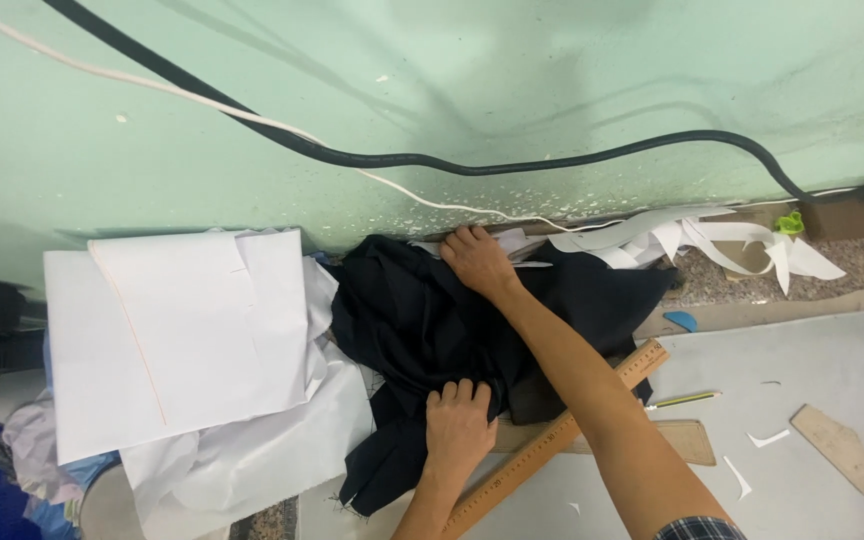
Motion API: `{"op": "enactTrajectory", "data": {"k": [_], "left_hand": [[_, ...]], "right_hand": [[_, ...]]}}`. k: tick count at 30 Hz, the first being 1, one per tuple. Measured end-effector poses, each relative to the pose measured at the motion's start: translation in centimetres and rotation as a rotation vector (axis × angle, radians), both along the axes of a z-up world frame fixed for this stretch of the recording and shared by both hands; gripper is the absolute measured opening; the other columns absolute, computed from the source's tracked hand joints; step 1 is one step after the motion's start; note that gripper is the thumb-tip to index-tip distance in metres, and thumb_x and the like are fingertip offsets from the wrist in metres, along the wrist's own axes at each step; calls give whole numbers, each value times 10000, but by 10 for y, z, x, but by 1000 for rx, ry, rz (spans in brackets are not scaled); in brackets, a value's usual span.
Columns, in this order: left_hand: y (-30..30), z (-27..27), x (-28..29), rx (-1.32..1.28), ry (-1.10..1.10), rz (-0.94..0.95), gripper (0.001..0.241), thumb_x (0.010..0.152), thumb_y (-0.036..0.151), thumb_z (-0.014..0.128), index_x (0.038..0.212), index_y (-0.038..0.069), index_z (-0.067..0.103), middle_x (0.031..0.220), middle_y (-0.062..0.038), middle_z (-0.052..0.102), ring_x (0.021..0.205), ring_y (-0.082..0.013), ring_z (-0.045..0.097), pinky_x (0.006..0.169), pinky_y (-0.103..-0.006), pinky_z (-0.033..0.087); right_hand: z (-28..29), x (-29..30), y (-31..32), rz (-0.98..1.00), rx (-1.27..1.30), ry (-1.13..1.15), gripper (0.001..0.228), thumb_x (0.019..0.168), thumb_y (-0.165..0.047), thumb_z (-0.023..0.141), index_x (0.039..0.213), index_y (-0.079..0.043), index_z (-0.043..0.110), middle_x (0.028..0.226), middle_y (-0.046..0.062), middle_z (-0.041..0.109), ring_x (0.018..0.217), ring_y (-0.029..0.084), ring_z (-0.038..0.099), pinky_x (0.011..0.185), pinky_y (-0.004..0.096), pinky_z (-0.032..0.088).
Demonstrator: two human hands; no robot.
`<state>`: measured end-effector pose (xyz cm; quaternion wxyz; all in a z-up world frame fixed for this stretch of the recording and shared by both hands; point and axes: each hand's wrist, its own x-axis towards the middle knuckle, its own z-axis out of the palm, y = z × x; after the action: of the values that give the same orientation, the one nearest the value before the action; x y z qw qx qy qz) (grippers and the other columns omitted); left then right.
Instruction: The person uses shears to cut a white fabric strip into smaller pieces on a worktable, then sets the shears down and handles black fabric pieces, moving them aside and preparing them for further work.
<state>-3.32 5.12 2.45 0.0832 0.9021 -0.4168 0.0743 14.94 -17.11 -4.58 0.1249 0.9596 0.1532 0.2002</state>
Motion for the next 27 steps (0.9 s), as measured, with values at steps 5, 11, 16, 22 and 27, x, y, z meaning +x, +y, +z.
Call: {"op": "enactTrajectory", "data": {"k": [5, 11, 16, 22, 27], "left_hand": [[-1, -7, 1, 75, -4, 13, 464, 669, 435, 865, 988, 152, 680, 842, -72, 625, 753, -281, 592, 588, -423, 450], [0, 15, -18, -30, -164, -9, 616, 697, 481, 827, 1145, 121, 606, 1103, -158, 562, 1064, -379, 541, 866, -543, 388], [2, 35, -136, -250, -184, -91, 564, 986, 402, 652, 1406, 33, 581, 1485, -242, 498, 1430, -446, 437, 1173, -653, 359], [-4, -35, -248, -114, 215, -100, 787, 884, 484, 703, 1503, 73, 443, 1635, -241, 306, 1514, -445, 280, 1210, -641, 230], [-12, -36, -263, -190, 88, -57, 665, 944, 452, 595, 1443, 18, 520, 1555, -225, 473, 1473, -403, 420, 1215, -575, 318]], "right_hand": [[37, -42, -1, -136, 38, 70, 493, 1037, -250, 518, 1511, -124, 467, 1336, 82, 571, 1188, 278, 537, 971, 417, 458], [117, -277, -27, -316, 628, -207, 374, 984, -152, 690, 1337, -54, 614, 1219, 126, 602, 1162, 332, 600, 963, 421, 501], [46, -533, -114, -1013, 680, -311, 402, 1013, -142, 591, 1389, 0, 569, 1311, 224, 633, 1128, 431, 581, 960, 517, 481], [-24, -651, -182, -1289, 393, -225, 430, 962, -67, 538, 1379, 35, 532, 1097, 255, 569, 868, 441, 517, 774, 508, 478], [6, -619, -235, -1121, 392, -216, 376, 931, -24, 506, 1290, 49, 589, 1261, 236, 578, 1002, 444, 530, 813, 509, 476]]}}
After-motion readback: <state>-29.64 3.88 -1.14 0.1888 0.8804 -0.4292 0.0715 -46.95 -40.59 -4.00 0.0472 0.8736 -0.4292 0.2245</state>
